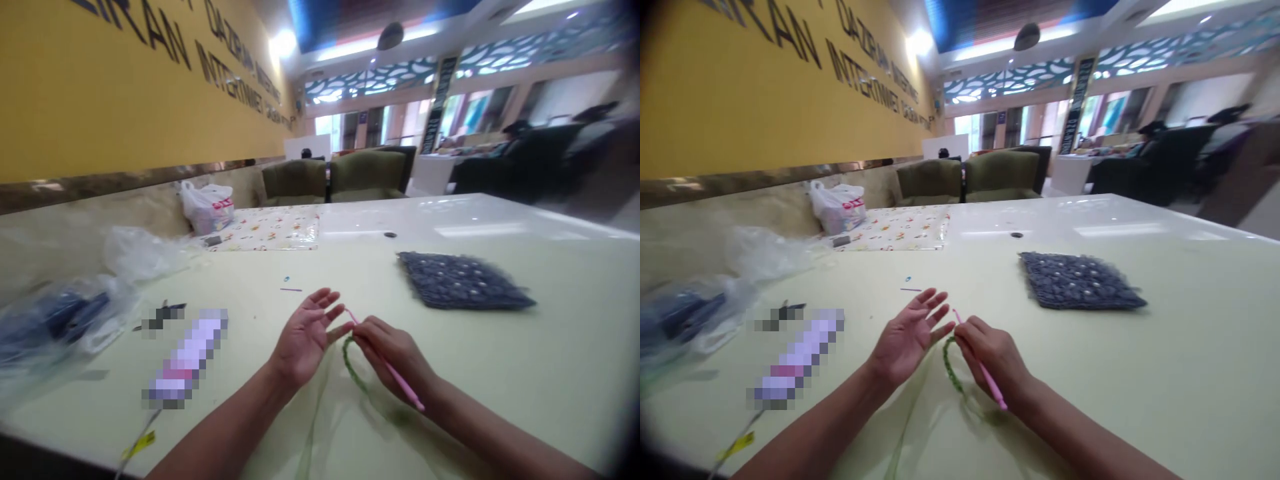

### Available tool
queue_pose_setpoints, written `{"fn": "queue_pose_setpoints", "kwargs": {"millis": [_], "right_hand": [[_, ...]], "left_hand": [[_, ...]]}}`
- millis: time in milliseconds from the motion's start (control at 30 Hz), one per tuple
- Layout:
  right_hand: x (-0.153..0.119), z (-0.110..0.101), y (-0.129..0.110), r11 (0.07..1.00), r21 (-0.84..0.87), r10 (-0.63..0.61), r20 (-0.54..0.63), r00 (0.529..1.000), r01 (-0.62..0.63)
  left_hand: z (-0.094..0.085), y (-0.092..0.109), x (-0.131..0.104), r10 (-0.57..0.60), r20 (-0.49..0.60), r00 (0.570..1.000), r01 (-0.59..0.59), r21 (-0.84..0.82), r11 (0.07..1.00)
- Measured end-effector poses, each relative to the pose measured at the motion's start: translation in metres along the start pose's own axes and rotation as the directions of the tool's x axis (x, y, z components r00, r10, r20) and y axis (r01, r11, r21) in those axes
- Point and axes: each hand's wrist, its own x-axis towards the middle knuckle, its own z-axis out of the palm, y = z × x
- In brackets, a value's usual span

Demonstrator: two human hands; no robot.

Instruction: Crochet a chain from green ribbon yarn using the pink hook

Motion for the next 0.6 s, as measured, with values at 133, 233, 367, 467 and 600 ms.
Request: {"fn": "queue_pose_setpoints", "kwargs": {"millis": [133,233,367,467,600], "right_hand": [[0.0005,-0.0016,-0.0044,0.999,0.034,0.021,-0.014,1.000,-0.021],[0.0004,-0.0035,-0.0057,0.999,0.040,0.030,-0.052,0.998,-0.028],[0.0005,-0.0031,-0.0035,0.998,0.050,0.031,-0.087,0.996,-0.027],[0.0009,-0.0015,-0.0012,0.999,0.048,0.030,-0.096,0.995,-0.025],[0.0028,-0.0036,-0.0021,0.990,0.132,0.071,-0.114,0.991,-0.056]], "left_hand": [[-0.0011,-0.0014,-0.0013,0.195,0.071,0.978,-0.205,0.179,0.962],[-0.0003,0.0005,-0.0057,0.330,0.205,0.921,-0.387,0.559,0.733],[-0.0014,0.0023,-0.0079,0.312,0.394,0.865,-0.456,0.876,0.159],[-0.0035,-0.0010,-0.0065,0.207,0.406,0.890,-0.425,0.903,0.056],[-0.0014,-0.0044,-0.0071,0.114,0.364,0.924,-0.380,0.905,0.193]]}}
